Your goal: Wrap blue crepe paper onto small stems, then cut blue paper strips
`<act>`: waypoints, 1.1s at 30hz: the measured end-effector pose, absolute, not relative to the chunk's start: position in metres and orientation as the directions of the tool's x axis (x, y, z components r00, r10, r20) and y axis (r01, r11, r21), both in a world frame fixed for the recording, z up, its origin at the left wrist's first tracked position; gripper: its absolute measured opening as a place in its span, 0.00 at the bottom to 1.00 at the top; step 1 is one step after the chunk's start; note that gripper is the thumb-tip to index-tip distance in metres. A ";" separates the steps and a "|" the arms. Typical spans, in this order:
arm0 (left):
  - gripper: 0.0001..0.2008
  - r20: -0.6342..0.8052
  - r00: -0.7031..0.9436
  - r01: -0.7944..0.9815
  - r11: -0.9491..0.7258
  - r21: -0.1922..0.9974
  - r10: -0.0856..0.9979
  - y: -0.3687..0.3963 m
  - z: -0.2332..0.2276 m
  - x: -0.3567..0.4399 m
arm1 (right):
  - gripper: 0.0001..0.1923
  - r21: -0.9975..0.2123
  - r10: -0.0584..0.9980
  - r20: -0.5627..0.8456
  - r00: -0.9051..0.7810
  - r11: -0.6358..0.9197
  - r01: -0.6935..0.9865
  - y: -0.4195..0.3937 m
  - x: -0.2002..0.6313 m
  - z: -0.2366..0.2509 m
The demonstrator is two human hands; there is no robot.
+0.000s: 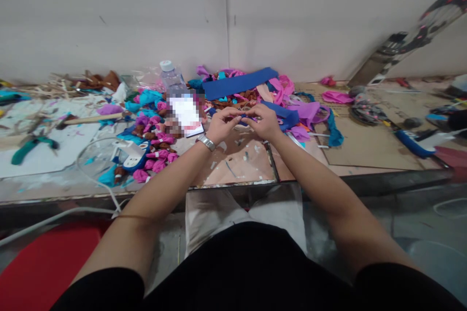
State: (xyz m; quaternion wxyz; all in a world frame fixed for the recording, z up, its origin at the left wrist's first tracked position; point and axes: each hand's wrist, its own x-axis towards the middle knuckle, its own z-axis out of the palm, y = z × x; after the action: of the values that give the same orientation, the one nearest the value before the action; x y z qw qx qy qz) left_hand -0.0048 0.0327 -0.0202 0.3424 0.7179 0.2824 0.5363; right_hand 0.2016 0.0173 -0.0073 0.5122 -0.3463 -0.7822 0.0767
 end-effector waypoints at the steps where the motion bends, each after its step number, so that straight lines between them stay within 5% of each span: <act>1: 0.17 0.583 0.265 0.044 -0.613 0.789 0.768 0.033 -0.020 -0.005 | 0.21 -0.473 0.619 0.749 -0.235 0.749 0.464 0.018 0.202 -0.008; 15: 0.24 0.386 0.332 -0.101 -0.374 0.922 0.861 0.035 -0.026 -0.003 | 0.26 -0.513 0.638 0.747 -0.185 0.731 0.449 0.015 0.201 -0.004; 33: 0.23 0.389 0.269 -0.192 -0.347 0.918 0.881 0.037 -0.030 0.000 | 0.17 -0.494 0.646 0.734 -0.207 0.719 0.489 0.012 0.201 -0.003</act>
State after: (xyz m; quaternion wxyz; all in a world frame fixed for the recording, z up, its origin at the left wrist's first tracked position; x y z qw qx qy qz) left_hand -0.0002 0.0365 -0.0295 0.4995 0.6203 0.2778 0.5371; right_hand 0.2013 0.0118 -0.0029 0.5114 -0.3670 -0.7732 0.0769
